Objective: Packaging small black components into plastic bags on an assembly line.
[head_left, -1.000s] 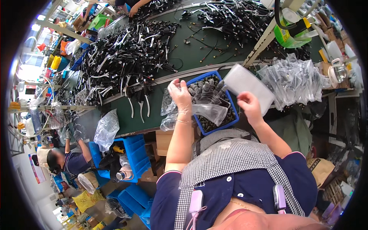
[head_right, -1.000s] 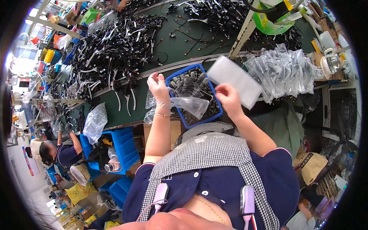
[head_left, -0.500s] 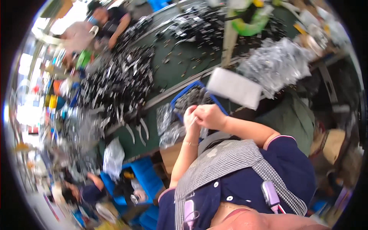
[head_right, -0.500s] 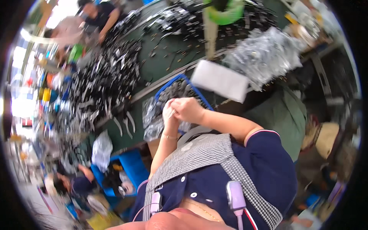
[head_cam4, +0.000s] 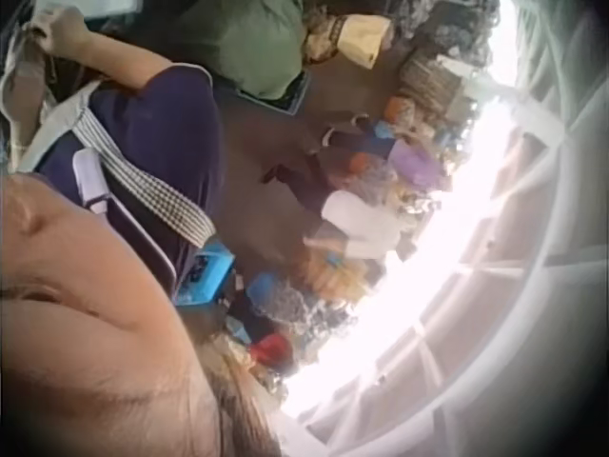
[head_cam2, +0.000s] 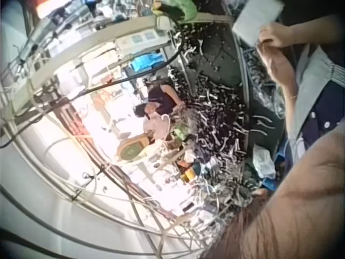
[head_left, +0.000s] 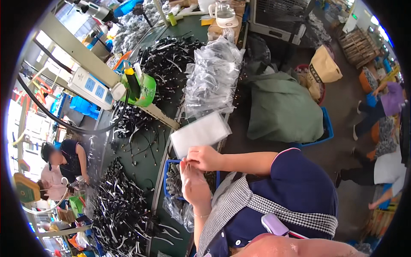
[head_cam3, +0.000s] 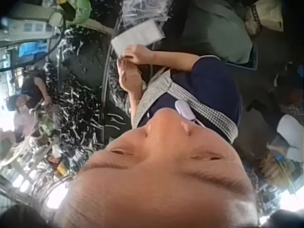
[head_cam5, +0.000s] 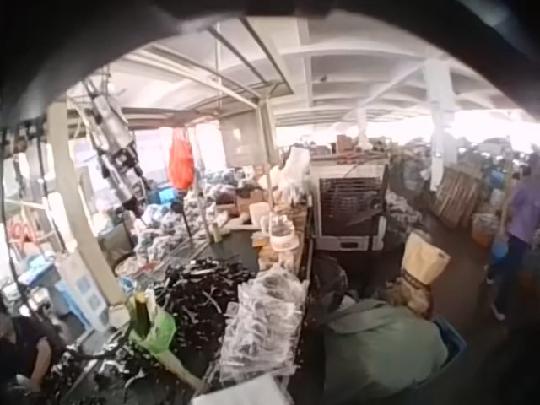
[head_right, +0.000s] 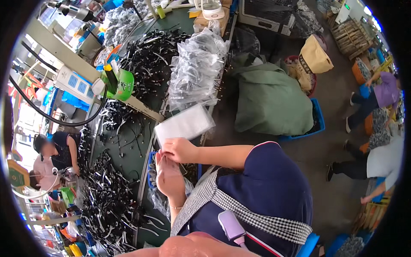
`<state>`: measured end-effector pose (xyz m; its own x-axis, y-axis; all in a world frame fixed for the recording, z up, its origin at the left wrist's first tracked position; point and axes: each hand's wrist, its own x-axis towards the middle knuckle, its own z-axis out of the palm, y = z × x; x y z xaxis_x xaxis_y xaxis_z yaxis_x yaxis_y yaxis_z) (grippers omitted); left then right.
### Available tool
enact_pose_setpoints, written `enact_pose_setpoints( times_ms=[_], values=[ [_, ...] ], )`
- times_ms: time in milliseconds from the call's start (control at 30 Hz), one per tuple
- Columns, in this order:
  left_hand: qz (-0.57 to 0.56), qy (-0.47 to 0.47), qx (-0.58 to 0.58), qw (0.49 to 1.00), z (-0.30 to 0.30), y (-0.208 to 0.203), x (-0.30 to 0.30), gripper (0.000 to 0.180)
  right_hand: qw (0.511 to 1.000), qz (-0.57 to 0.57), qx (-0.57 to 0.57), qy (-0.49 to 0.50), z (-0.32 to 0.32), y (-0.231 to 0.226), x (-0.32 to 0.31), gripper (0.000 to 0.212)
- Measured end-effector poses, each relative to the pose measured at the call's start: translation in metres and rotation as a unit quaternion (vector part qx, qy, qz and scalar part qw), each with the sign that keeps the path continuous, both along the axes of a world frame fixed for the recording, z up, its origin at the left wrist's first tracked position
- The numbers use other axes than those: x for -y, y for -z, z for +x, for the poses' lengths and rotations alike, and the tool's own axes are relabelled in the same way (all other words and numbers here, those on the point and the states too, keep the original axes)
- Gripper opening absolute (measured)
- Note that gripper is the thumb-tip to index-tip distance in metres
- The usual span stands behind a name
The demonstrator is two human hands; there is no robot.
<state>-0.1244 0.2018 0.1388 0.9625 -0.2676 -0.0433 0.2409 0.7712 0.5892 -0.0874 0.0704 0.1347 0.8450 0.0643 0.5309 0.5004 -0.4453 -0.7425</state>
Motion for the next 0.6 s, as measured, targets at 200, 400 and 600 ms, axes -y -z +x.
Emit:
enact_pose_setpoints(
  times_ms=[200,400,600],
  values=[
    [-0.14,0.036,-0.005,0.989,0.0,-0.007,-0.021,0.06,0.894,0.251,-0.322,-0.184,-0.007,0.01,0.015,0.011],
    [-0.078,0.173,0.066,0.98,-0.012,0.004,-0.045,0.073,0.647,0.327,-0.55,-0.415,-0.009,0.008,-0.03,0.021],
    [0.0,0.035,-0.064,0.997,-0.031,0.015,-0.072,0.057,0.694,0.398,-0.498,-0.335,-0.006,0.018,-0.057,0.018]
  ],
)
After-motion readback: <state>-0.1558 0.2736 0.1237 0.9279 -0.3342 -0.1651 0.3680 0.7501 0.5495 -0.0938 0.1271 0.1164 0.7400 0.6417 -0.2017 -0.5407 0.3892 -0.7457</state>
